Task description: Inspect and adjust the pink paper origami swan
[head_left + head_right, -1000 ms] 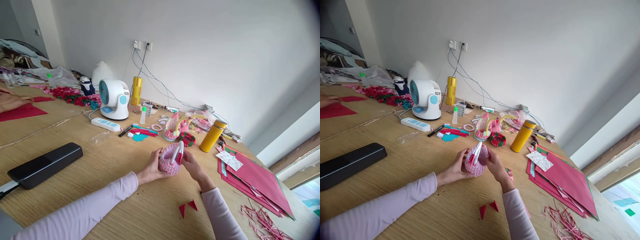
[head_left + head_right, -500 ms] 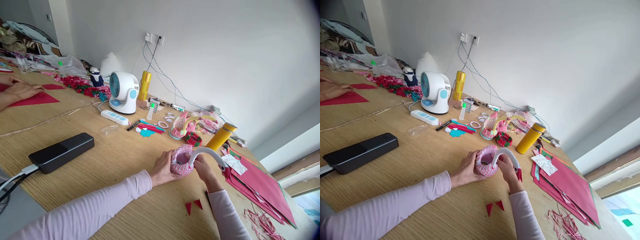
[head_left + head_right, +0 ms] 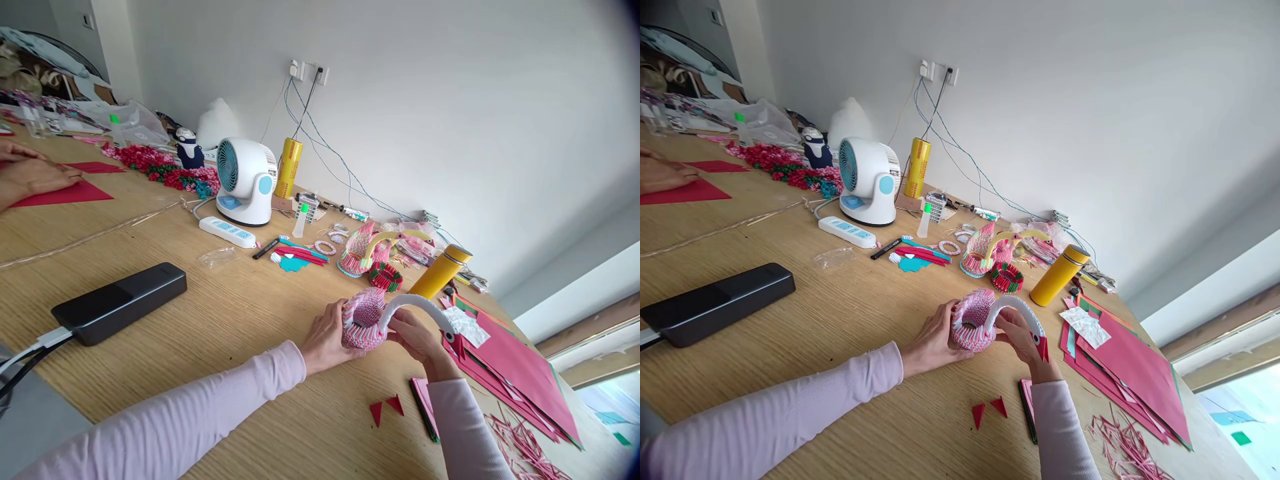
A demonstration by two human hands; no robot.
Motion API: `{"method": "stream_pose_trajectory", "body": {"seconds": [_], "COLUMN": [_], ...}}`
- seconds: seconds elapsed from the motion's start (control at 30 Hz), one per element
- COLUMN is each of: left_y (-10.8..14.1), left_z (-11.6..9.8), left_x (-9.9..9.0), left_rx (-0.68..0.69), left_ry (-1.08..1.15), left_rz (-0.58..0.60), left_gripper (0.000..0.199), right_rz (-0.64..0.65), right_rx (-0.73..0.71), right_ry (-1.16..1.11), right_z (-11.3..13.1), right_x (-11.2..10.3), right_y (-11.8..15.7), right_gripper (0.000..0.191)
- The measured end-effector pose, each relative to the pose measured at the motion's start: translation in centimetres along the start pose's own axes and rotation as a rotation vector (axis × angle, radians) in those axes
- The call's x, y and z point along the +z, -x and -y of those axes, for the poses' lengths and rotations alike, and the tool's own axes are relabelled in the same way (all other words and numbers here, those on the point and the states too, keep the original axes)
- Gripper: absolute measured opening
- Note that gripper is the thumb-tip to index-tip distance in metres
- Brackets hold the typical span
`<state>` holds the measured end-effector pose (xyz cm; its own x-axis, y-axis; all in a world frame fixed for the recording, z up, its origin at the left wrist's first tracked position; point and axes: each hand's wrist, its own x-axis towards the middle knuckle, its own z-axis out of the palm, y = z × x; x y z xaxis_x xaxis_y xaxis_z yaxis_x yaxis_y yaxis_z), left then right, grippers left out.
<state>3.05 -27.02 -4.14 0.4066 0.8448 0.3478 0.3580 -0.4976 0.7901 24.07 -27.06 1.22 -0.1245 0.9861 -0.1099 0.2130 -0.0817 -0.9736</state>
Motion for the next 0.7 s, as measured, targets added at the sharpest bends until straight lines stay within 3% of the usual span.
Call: {"method": "stream_pose_trajectory", "body": {"seconds": [0.23, 0.43, 0.57, 0.7], "left_y": [0.2, -0.6, -2.1, -4.8], "left_z": [0.1, 1.5, 3.1, 4.5], "left_x": [0.8, 0.2, -1.6, -4.9], "left_rx": [0.031, 0.062, -0.012, -0.035], "left_ry": [0.098, 0.187, 0.182, 0.183], "left_rz": [-0.037, -0.074, -0.104, -0.106], "left_gripper": [0.096, 0.098, 0.105, 0.106], "right_rz": [0.061, 0.045, 0.029, 0.062], "right_rx": [0.008, -0.005, -0.012, -0.024], "right_ry": [0.069, 0.021, 0.017, 0.027], "right_z": [0.9, 1.0, 0.9, 2.6], "right_x": [0.8, 2.4, 3.4, 4.2], "right_y": [0.3, -0.8, -3.0, -6.4], "right_gripper": [0.038, 0.039, 0.041, 0.04]}}
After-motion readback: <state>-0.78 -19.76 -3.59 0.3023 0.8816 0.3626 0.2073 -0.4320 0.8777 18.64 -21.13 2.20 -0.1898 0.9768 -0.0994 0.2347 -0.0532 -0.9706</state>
